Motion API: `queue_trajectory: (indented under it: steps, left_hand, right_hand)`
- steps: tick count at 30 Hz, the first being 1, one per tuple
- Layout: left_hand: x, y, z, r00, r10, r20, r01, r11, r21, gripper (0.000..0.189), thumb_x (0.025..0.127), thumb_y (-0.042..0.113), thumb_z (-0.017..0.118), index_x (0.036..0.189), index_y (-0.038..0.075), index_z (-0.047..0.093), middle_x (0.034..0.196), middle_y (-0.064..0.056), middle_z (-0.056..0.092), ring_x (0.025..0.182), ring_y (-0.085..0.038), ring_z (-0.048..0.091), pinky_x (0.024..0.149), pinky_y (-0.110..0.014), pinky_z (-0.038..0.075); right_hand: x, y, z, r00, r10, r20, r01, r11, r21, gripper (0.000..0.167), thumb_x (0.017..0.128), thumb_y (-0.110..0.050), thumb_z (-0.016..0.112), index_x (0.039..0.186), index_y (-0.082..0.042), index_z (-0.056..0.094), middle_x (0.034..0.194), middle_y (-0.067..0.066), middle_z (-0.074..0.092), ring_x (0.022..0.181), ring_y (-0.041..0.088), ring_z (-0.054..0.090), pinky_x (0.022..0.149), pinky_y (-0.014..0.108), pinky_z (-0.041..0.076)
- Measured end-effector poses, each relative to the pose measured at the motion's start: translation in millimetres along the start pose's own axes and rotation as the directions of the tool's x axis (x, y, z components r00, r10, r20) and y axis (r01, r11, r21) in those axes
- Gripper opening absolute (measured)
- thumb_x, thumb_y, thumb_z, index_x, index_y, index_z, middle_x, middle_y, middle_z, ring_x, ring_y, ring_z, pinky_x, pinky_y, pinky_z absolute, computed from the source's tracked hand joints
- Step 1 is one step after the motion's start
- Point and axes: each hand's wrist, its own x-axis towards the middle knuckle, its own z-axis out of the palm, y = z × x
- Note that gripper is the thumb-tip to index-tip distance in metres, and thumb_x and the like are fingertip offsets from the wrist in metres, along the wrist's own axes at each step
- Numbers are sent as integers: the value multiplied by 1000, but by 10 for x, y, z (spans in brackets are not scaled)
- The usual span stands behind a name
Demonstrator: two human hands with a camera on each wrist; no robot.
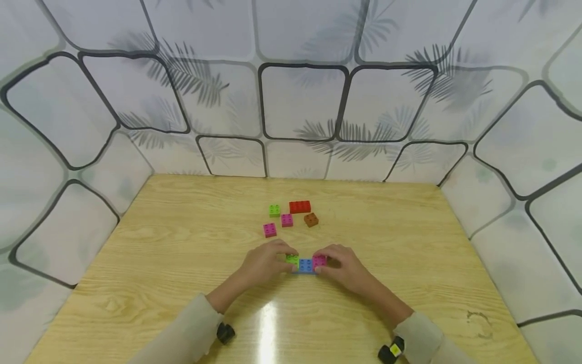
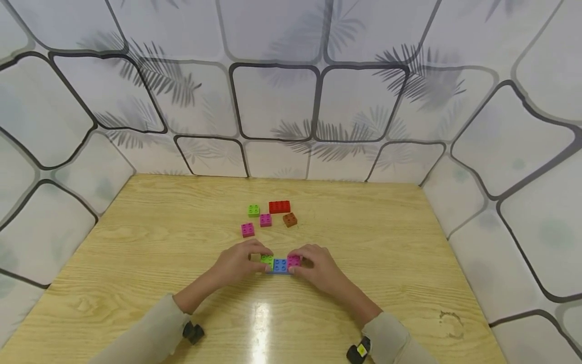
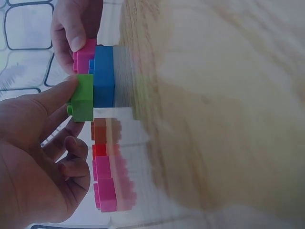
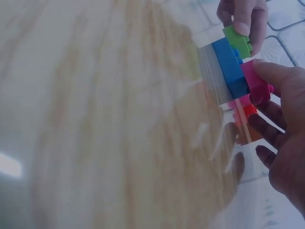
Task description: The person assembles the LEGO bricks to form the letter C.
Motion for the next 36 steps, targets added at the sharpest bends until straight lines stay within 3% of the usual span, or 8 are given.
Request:
queue_trajectory:
  steps: [7,18,24,29,33,36]
  left_hand:
    - [0,-2,4,1000,13,-19,-13,1000,-12,30,90,38,75,119,28,74,121,7,69,116,-19,63,92,-47,52]
    - [10,-44,25,999,-31,5,32,996,-80,32,91,39,74,121,28,73,120,6,66,116,-21,61,92,-48,51]
    - [-9,-47,16,999,-31,21,33,994,-103,31,91,39,74,120,28,72,120,6,65,115,-20,60,90,-46,51]
    - [-17,-81,-30,998,-45,36,49,990,-135,37,92,41,73,126,26,69,119,6,65,100,-15,60,79,-37,50]
    - [17,-160,-116,997,-74,-8,71,982,-177,37,94,37,72,128,26,67,120,2,66,87,-15,57,69,-34,48]
    - [47,-237,-204,994,-91,-63,77,977,-198,36,94,35,72,129,25,67,121,0,65,87,-16,55,68,-33,47]
  right_hand:
    - [-1,-1,-13,1000,15,7,-15,1000,-14,30,91,-31,76,119,-19,72,113,-12,70,106,9,59,98,42,42]
    - [1,5,-2,999,38,9,-38,999,-29,30,91,-32,75,119,-23,71,113,-14,68,107,8,58,99,43,40]
    - [-4,25,25,1000,-5,5,6,999,-31,29,91,-29,76,118,-21,72,113,-12,70,105,8,59,96,39,44]
    - [-1,24,24,1000,-7,12,8,1000,-27,29,91,-30,76,119,-22,71,112,-13,69,105,8,59,96,39,44]
    - [1,14,9,1000,-19,12,19,999,-25,29,91,-30,76,119,-22,71,112,-14,69,105,8,60,95,38,45]
    - [3,16,-1,1000,-24,7,24,1000,-19,28,91,-28,76,118,-21,71,111,-13,69,105,8,60,94,37,46]
